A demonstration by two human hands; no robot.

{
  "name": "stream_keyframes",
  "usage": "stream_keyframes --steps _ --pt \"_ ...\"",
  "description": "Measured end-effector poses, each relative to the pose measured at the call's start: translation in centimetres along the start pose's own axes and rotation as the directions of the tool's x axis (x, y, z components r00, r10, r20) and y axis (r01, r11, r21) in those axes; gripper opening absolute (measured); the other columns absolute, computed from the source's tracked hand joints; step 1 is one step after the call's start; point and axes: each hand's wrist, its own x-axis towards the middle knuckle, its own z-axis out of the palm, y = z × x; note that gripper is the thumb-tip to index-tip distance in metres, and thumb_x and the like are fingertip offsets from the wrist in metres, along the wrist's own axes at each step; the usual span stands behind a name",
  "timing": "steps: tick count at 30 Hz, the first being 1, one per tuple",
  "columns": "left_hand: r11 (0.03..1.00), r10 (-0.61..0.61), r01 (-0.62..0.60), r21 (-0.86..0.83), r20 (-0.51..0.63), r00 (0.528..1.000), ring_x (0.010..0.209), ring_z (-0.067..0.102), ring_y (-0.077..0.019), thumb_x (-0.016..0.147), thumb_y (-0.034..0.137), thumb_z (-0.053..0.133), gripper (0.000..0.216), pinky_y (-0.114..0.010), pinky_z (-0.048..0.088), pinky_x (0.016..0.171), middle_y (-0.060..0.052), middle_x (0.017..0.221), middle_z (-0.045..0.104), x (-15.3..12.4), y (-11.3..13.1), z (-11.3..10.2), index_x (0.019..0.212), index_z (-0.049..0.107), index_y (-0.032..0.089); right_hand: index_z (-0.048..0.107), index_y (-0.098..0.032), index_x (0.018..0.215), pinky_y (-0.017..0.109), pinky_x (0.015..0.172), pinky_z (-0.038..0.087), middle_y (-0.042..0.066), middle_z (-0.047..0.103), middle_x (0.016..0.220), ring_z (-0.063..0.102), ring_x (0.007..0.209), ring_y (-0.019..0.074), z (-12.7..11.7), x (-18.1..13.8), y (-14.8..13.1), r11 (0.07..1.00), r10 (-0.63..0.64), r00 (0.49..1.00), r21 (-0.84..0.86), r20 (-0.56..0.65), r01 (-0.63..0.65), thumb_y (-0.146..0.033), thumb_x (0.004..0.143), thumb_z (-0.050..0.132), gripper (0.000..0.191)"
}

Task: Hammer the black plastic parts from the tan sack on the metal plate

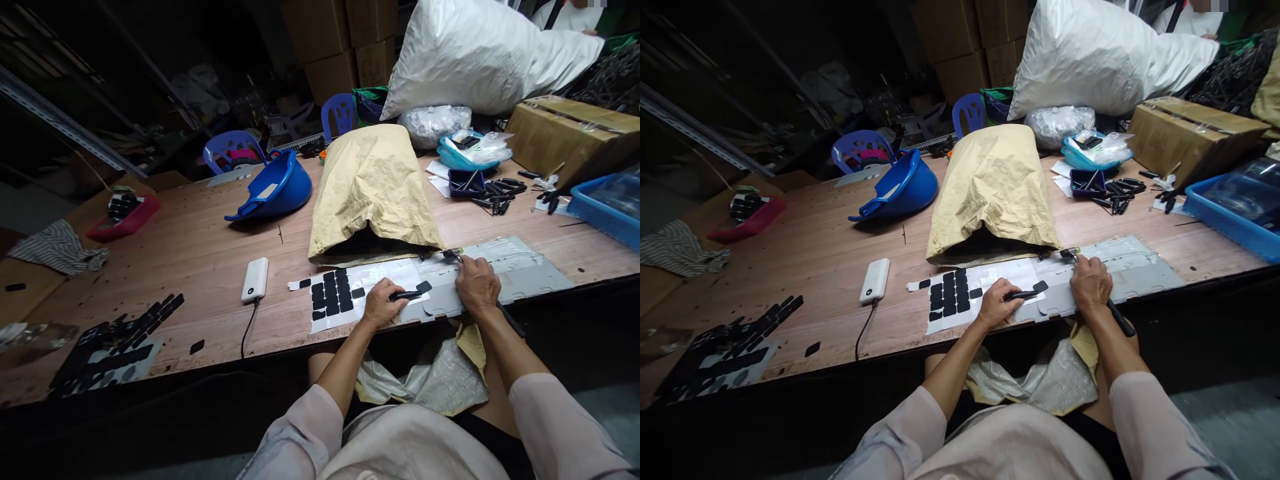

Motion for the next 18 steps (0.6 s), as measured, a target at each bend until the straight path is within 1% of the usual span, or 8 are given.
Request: stream_keyframes --steps 2,4,6,9,11,13,15,18 --pt "1.0 -0.004 0.004 0.001 0.004 1.0 0.093 0.068 -0.0186 0.079 0.014 0.088 0.024 -0.03 0.055 0.086 0.0 0.094 0.068 0.0 -0.1 0.1 0.1 0.084 0.024 0.075 -0.017 0.126 0.034 0.073 0.039 0.013 0.066 0.104 0.056 0.089 0.0233 -0.2 -0.7 0.0 0.991 0.026 0.997 0.131 -0.076 -0.016 -0.029 0.103 0.052 0.035" --pt "1.0 -0.001 0.001 0.007 0.005 1.0 0.092 0.068 -0.0188 0.079 0.015 0.089 0.023 -0.03 0.056 0.087 0.0 0.093 0.067 0.1 -0.2 0.2 0.1 0.085 0.024 0.074 -0.018 0.127 0.034 0.077 0.046 0.012 0.069 0.106 0.061 0.092 0.0239 -0.7 -2.1 -0.6 0.958 0.007 0.991 0.284 -0.131 0.03 -0.031 0.104 0.05 0.036" --pt "1.0 0.001 -0.001 0.008 0.006 1.0 0.093 0.068 -0.0192 0.08 0.017 0.089 0.022 -0.031 0.056 0.087 -0.001 0.092 0.068 0.1 -0.2 0.2 0.1 0.085 0.024 0.074 -0.019 0.126 0.036 0.083 0.052 0.012 0.072 0.106 0.066 0.097 0.0247 -1.2 -4.2 -1.7 0.897 -0.072 0.987 0.423 -0.142 0.126 -0.035 0.106 0.048 0.037" --pt "1.0 -0.012 0.012 -0.002 0.003 1.0 0.093 0.068 -0.0194 0.081 0.019 0.089 0.02 -0.031 0.055 0.087 -0.001 0.094 0.069 0.1 -0.3 0.3 0.1 0.085 0.025 0.075 -0.022 0.125 0.036 0.087 0.056 0.01 0.075 0.103 0.07 0.097 0.0236 -1.8 -7.6 -3.8 0.793 -0.218 0.972 0.564 -0.094 0.232 -0.04 0.109 0.047 0.037" --pt "1.0 -0.025 0.025 -0.002 0.005 1.0 0.094 0.068 -0.0191 0.083 0.02 0.088 0.018 -0.03 0.055 0.086 -0.001 0.094 0.07 0.2 -0.2 0.4 0.1 0.085 0.025 0.075 -0.023 0.126 0.034 0.084 0.056 0.008 0.075 0.099 0.071 0.091 0.0218 -1.9 -9.4 -4.9 0.771 -0.279 0.959 0.583 -0.054 0.257 -0.041 0.11 0.047 0.037" --pt "0.999 -0.041 0.04 0.005 0.011 0.999 0.093 0.067 -0.0184 0.083 0.02 0.088 0.017 -0.029 0.054 0.085 0.0 0.094 0.07 0.3 -0.1 0.4 0.099 0.085 0.025 0.076 -0.023 0.127 0.031 0.077 0.055 0.006 0.074 0.095 0.071 0.085 0.0205 -2.0 -10.5 -5.6 0.784 -0.314 0.949 0.555 -0.033 0.279 -0.04 0.111 0.047 0.037" --pt "0.998 -0.056 0.056 0.012 0.019 0.998 0.092 0.067 -0.0176 0.083 0.02 0.088 0.016 -0.029 0.053 0.084 0.0 0.094 0.069 0.3 0.0 0.3 0.098 0.084 0.025 0.077 -0.022 0.126 0.03 0.073 0.053 0.006 0.074 0.093 0.07 0.082 0.0197 -2.2 -10.9 -6.1 0.799 -0.334 0.942 0.517 -0.044 0.307 -0.039 0.111 0.047 0.038" --pt "0.998 -0.058 0.058 0.015 0.031 0.998 0.092 0.066 -0.0174 0.084 0.023 0.088 0.013 -0.028 0.052 0.084 0.0 0.094 0.069 0.4 0.2 0.2 0.096 0.084 0.024 0.076 -0.02 0.13 0.029 0.078 0.054 0.008 0.075 0.098 0.071 0.087 0.0195 -2.5 -10.9 -6.4 0.804 -0.346 0.935 0.491 -0.075 0.337 -0.037 0.112 0.045 0.04"
